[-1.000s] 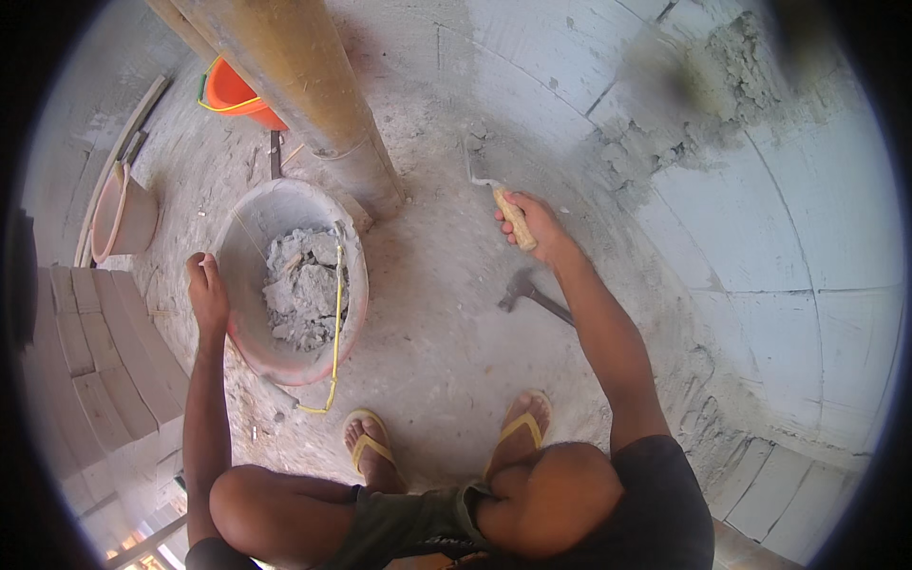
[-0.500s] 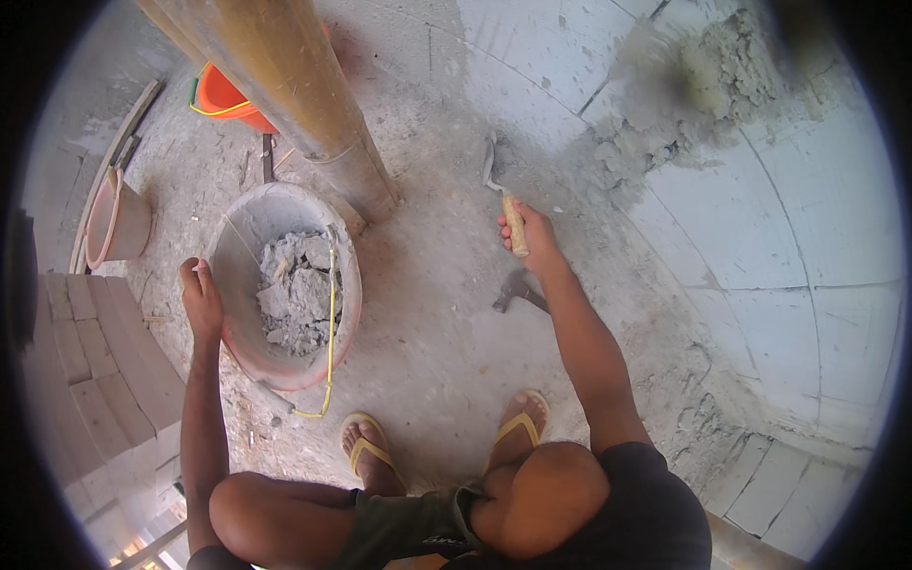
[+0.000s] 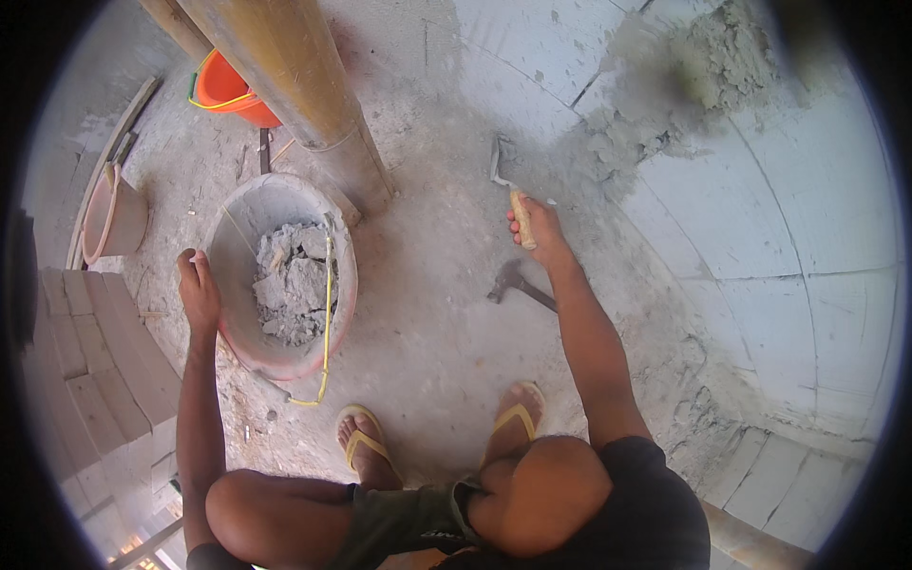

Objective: The person uses a hammer to break up concrete debris on a tiled floor and then scoops the fragments into a pink bucket with a trowel. The person repeatedly breaks and collects debris across the floor area.

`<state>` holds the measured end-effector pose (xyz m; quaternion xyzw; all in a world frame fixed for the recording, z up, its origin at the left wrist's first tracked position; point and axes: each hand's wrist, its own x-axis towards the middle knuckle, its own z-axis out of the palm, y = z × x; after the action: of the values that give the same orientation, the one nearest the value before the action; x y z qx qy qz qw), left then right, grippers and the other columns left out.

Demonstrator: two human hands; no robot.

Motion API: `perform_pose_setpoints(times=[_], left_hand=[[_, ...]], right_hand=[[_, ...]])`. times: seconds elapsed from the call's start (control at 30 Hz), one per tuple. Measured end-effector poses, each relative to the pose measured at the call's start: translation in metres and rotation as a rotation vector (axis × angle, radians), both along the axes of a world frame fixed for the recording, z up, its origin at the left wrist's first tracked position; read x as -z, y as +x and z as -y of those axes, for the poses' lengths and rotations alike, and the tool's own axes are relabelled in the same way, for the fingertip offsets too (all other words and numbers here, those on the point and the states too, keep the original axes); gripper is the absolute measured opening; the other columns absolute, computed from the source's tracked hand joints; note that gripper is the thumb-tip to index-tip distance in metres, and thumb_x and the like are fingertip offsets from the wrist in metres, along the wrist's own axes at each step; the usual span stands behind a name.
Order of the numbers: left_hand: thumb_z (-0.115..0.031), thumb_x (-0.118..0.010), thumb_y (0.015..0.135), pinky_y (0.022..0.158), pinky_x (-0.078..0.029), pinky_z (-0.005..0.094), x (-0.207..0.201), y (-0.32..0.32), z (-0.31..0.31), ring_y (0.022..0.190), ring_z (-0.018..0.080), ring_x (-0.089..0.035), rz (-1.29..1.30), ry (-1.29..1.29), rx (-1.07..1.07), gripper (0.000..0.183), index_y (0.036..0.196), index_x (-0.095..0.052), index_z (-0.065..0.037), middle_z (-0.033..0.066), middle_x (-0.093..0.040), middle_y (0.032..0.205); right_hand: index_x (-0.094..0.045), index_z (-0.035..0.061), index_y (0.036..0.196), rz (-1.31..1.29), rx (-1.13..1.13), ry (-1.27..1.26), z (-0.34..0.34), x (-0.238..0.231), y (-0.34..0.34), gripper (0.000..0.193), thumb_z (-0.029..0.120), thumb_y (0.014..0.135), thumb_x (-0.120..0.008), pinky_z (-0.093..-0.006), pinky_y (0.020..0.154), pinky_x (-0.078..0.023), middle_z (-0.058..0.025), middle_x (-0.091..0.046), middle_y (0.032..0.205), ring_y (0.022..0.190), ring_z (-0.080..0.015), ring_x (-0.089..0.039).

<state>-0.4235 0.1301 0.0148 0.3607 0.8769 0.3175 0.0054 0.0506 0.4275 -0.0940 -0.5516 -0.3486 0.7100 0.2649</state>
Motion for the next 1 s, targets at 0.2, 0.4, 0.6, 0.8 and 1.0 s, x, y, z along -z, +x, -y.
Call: perform_pose_setpoints(times=[0.2,0.4,0.6,0.8,1.0], left_hand=[[-0.035,-0.043,0.106,0.073,-0.047,0.0477,0.009,-0.008,0.008,0.08,0.0412,-0.063,-0.073,0.004,-0.027,0.041,0.125,-0.05,0.0,0.0264,-0.064,0.089],[-0.035,-0.044,0.105,0.074,-0.047,0.0467,0.003,0.0,0.001,0.081,0.0416,-0.062,-0.03,0.021,-0.015,0.041,0.124,-0.051,0.001,0.0268,-0.064,0.089],[-0.035,-0.044,0.105,0.073,-0.047,0.047,0.007,-0.007,0.006,0.08,0.0414,-0.062,-0.06,0.032,-0.026,0.039,0.124,-0.051,-0.001,0.0261,-0.064,0.088],[-0.036,-0.043,0.105,0.075,-0.047,0.0475,0.006,-0.004,0.003,0.083,0.0422,-0.063,-0.031,0.014,-0.031,0.04,0.124,-0.052,-0.001,0.0272,-0.065,0.091],[-0.037,-0.043,0.105,0.077,-0.048,0.0481,0.009,-0.011,0.009,0.088,0.0442,-0.064,-0.06,0.021,-0.036,0.041,0.124,-0.052,-0.001,0.0288,-0.065,0.096]], right_hand=[[-0.061,0.0014,0.119,0.543,-0.492,0.496,0.029,-0.037,0.007,0.036,0.029,0.097,-0.057,-0.0368,0.062,-0.052,-0.0139,-0.068,0.092,0.076,-0.0248,-0.066],[-0.059,0.0003,0.13,0.855,-0.614,0.831,0.017,-0.03,0.026,0.047,0.029,0.092,-0.062,-0.0441,0.091,-0.05,-0.0257,-0.067,0.11,0.103,-0.0409,-0.065],[-0.062,0.0002,0.127,0.88,-0.619,0.844,0.004,-0.041,0.029,0.045,0.028,0.091,-0.062,-0.0445,0.091,-0.05,-0.0266,-0.067,0.111,0.105,-0.0405,-0.065],[-0.062,0.0005,0.128,0.898,-0.59,0.916,0.004,-0.026,0.041,0.047,0.028,0.09,-0.063,-0.0451,0.091,-0.05,-0.0285,-0.067,0.109,0.105,-0.0421,-0.064],[-0.062,0.0025,0.128,0.947,-0.549,0.866,-0.008,-0.023,0.037,0.047,0.03,0.09,-0.062,-0.0463,0.091,-0.05,-0.0285,-0.066,0.11,0.105,-0.0424,-0.064]])
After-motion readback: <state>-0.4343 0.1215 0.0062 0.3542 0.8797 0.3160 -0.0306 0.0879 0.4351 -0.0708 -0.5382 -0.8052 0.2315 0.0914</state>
